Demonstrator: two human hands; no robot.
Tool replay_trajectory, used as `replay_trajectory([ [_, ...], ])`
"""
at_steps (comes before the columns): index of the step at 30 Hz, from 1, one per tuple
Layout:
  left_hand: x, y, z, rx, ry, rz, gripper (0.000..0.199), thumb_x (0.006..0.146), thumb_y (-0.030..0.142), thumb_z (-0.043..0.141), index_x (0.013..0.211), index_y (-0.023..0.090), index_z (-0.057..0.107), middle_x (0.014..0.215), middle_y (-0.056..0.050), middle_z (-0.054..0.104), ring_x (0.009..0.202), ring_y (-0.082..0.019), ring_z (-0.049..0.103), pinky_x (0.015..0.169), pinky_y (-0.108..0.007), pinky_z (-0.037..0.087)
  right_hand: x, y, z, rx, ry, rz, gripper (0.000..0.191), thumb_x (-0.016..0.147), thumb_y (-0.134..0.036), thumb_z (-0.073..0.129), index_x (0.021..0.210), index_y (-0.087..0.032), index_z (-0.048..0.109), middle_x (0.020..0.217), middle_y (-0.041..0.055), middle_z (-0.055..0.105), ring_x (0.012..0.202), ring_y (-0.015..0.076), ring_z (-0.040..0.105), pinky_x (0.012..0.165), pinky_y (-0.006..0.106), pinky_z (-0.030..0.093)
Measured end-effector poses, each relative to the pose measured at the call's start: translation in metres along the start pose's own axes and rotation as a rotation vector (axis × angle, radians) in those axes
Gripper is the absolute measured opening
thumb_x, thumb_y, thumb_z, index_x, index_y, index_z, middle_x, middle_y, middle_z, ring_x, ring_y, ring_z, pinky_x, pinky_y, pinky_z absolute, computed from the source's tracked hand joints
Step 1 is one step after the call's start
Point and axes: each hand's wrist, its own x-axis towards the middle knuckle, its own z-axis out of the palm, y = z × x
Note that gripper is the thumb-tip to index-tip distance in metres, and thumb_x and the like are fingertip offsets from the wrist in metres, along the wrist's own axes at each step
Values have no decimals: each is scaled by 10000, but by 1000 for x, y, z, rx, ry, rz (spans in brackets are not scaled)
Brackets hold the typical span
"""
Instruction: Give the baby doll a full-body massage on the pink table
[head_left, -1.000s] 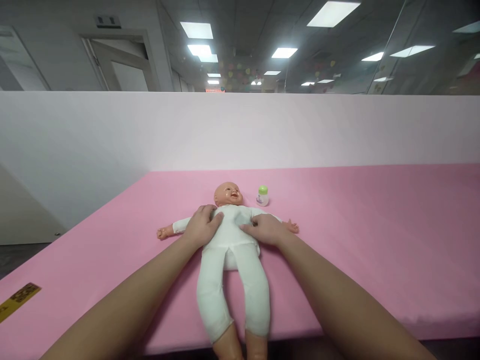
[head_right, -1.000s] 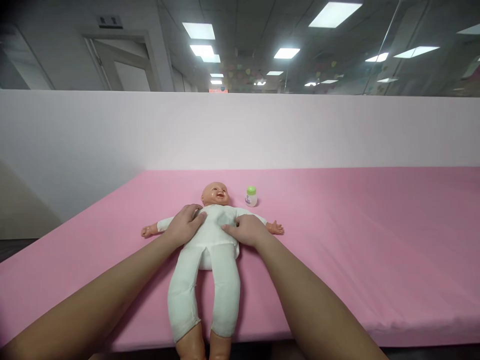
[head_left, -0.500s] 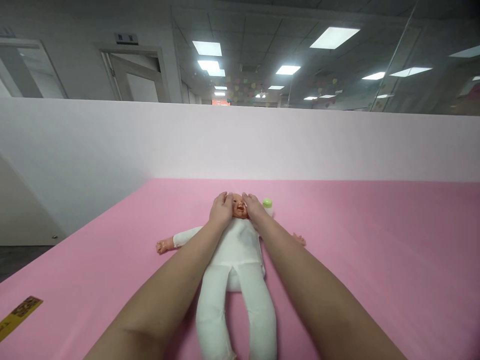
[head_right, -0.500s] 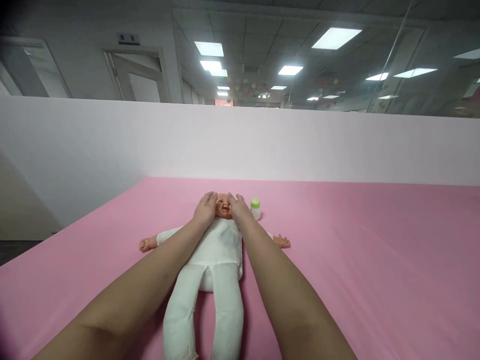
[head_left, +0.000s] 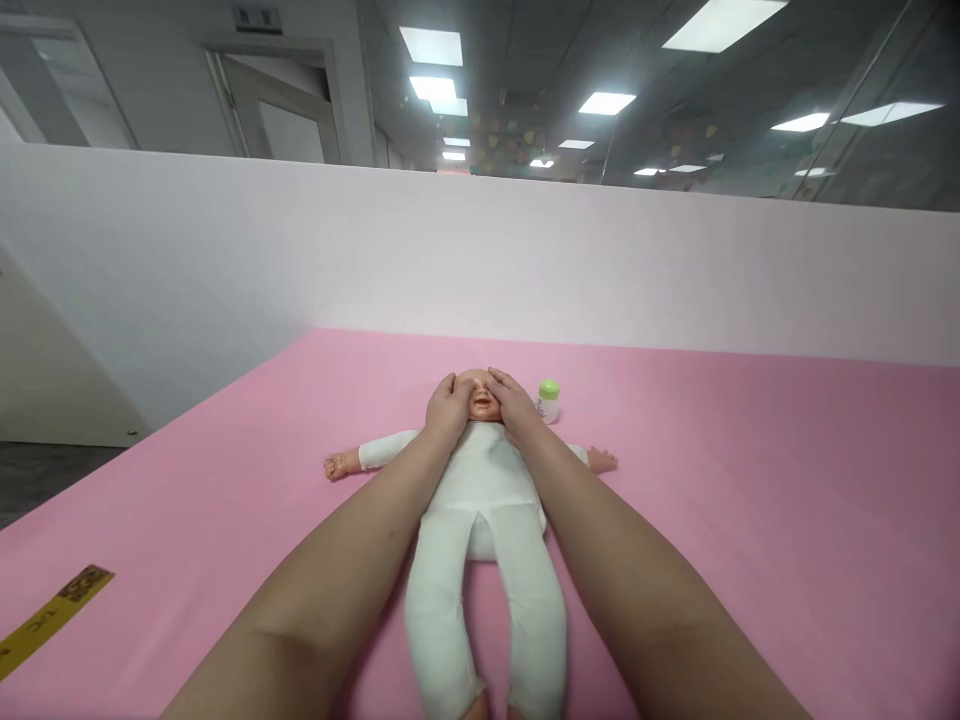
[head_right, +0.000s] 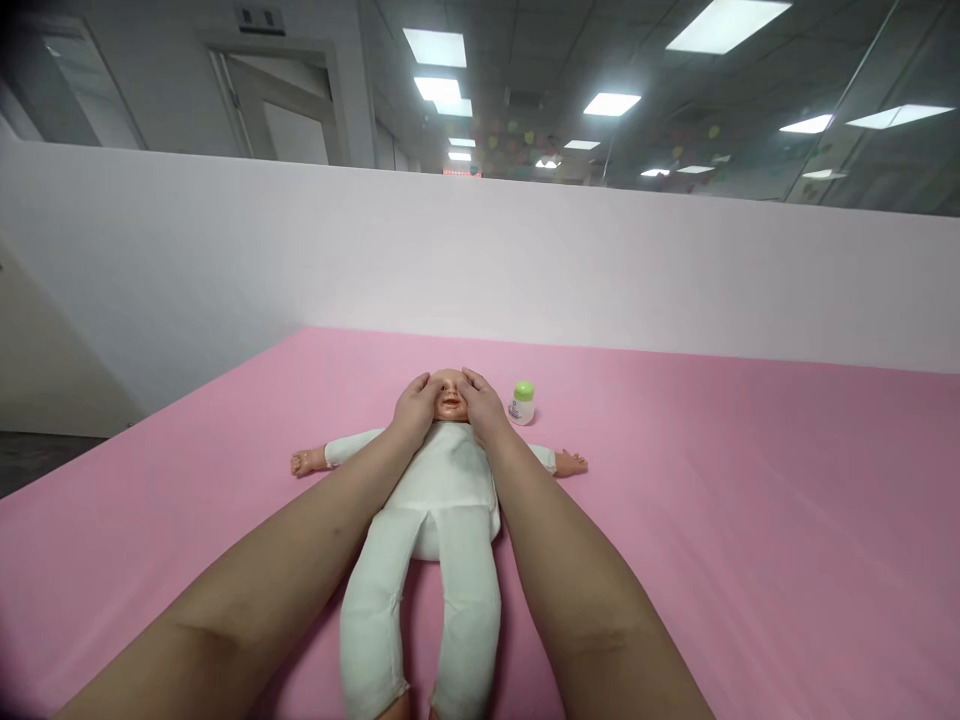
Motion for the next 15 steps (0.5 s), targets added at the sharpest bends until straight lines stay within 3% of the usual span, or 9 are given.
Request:
replay_trajectory([
  [6, -1, 4, 1, -25, -6, -32, 775, 889, 581, 682, 1515, 157, 513, 1549, -183, 555, 1398, -354, 556, 1146, -445, 438, -5, -6, 4, -96, 65, -6, 547, 855, -460, 723, 1371, -300, 640, 1345, 37, 693, 1239, 244, 646, 1064, 400, 549],
  [15, 2, -2, 4, -25, -14, 11, 619, 953, 517, 612, 1483, 208, 536, 1402, -144, 675, 1266, -334, 649, 1058, -457, 505, 3, 0, 5, -43, 109, 19, 526, 825, -445, 752, 1312, -275, 654, 1334, 57, 688, 1182, 244, 676, 1022, 391, 569],
])
